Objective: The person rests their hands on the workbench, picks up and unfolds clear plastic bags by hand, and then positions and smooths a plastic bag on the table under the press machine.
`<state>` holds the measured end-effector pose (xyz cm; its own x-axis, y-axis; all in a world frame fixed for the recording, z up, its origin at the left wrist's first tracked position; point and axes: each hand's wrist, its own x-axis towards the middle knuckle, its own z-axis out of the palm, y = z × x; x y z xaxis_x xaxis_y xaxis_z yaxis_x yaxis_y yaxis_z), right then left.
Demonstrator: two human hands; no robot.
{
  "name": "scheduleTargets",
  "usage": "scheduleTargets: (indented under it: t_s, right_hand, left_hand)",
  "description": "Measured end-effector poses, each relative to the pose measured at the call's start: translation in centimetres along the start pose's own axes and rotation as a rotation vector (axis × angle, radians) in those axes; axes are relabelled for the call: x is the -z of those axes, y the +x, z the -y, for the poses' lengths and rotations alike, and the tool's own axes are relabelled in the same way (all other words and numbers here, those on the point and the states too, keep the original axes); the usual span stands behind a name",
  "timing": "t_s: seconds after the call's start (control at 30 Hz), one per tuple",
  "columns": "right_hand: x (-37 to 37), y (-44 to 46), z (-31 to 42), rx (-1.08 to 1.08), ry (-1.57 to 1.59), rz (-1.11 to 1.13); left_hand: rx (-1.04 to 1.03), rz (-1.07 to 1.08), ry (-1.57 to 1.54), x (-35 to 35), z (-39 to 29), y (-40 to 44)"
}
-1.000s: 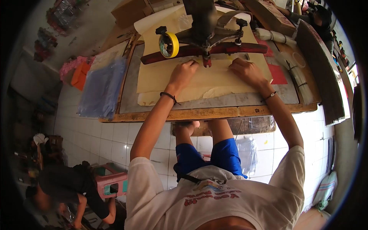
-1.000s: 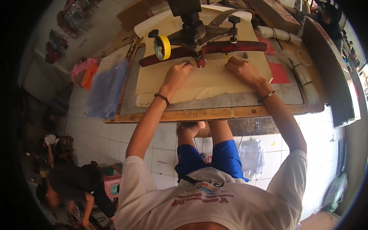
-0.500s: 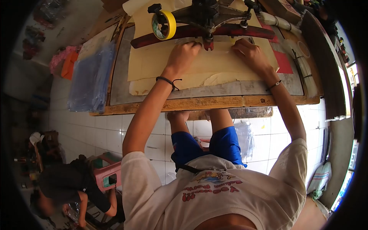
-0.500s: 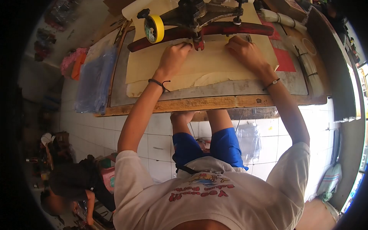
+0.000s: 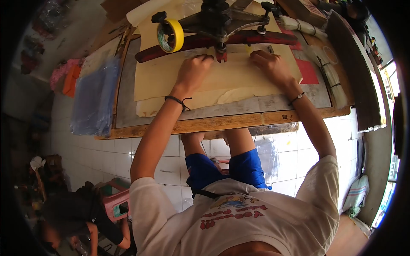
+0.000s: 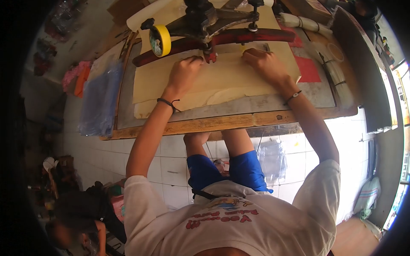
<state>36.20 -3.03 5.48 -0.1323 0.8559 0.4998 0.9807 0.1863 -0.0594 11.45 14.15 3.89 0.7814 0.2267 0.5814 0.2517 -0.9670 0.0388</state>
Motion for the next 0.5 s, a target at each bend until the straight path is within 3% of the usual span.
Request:
scheduleTargets:
  t_s: [0.5]
  right_hand:
    - [-0.62,0.56,-0.11,-0.068,-0.050,-0.054]
  left_hand:
    - [-0.011,-0.003,0.010,-0.05,0.03,0.07]
